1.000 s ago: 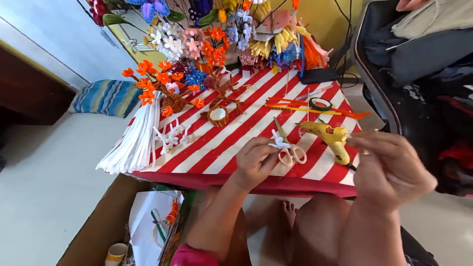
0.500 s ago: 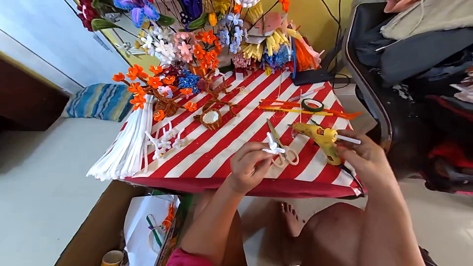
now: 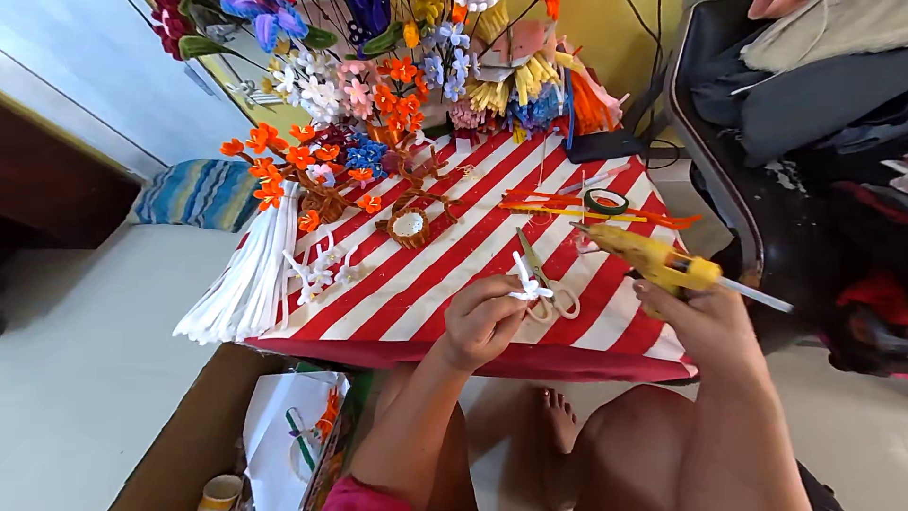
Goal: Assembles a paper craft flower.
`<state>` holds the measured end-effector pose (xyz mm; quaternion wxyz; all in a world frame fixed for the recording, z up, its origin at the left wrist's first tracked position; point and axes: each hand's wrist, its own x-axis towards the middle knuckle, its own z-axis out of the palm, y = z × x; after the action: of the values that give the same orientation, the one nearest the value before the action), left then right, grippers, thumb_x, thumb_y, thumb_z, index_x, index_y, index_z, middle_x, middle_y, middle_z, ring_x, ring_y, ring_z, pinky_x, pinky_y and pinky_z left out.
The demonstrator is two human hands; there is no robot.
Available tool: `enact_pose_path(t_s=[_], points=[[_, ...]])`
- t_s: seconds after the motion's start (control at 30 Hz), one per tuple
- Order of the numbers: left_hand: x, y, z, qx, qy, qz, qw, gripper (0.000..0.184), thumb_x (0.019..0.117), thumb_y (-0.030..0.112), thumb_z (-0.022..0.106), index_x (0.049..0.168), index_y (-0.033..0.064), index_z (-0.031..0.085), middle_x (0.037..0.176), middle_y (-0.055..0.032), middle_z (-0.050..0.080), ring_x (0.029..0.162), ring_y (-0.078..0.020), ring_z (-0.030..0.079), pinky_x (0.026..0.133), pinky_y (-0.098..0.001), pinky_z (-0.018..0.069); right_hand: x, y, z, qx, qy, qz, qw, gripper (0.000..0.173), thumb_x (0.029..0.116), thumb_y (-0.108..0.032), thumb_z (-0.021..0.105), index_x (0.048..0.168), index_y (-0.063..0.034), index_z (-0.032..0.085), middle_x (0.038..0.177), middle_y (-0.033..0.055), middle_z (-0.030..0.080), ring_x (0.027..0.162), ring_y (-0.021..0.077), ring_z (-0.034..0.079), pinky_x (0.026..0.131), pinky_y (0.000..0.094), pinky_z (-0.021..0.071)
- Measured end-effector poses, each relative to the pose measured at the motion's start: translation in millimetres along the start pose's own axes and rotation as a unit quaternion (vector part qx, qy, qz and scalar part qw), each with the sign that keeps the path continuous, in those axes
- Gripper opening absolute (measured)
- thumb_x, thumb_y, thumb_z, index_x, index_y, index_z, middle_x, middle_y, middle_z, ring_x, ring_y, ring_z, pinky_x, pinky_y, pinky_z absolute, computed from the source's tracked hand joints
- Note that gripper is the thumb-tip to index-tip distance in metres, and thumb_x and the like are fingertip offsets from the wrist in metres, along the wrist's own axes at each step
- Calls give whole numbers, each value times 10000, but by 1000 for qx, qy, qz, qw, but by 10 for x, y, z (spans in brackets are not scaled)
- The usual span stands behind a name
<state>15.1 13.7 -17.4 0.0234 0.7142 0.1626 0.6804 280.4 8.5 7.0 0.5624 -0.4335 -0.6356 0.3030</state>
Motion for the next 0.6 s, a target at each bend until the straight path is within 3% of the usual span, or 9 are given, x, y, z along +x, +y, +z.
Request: enact_pose_path(t_s=[0.07, 0.13, 0.33, 0.6], points=[[7, 6, -14, 3, 3, 1, 1000, 65, 980, 33, 661, 1021, 51, 613, 1057, -71, 655, 1036, -128, 688, 915, -284, 601, -49, -83, -40, 83, -48, -50, 994, 234, 968, -291, 692, 1200, -286, 665, 1032, -179, 726, 802, -51, 659, 719, 154, 563], [16, 17, -32, 4, 4, 0, 1000, 58, 983, 40, 659, 1020, 51, 616, 1061, -68, 656, 1037, -124, 687, 918, -279, 599, -92, -158, -58, 121, -104, -80, 984, 276, 990, -374, 669, 1263, -334, 669, 1100, -145, 731, 829, -33, 662, 736, 157, 557], [32, 30, -78, 3, 5, 4, 1000, 63, 989, 45, 655, 1027, 51, 605, 1073, -72, 652, 1054, -125, 682, 933, -285, 592, -201, -337, -50, 102, -185, -123, 970, 340, 1019, -392, 627, 1350, -312, 617, 1156, -163, 700, 930, -44, 661, 802, 146, 558], [22, 32, -88, 28, -11, 44, 999, 42, 994, 46, 650, 1000, 41, 609, 1059, -97, 656, 1052, -166, 687, 968, -335, 583, -267, -428, -20, 10, -191, -160, 968, 379, 1037, -410, 596, 1371, -230, 580, 1226, -117, 663, 1058, -32, 641, 922, 177, 549]])
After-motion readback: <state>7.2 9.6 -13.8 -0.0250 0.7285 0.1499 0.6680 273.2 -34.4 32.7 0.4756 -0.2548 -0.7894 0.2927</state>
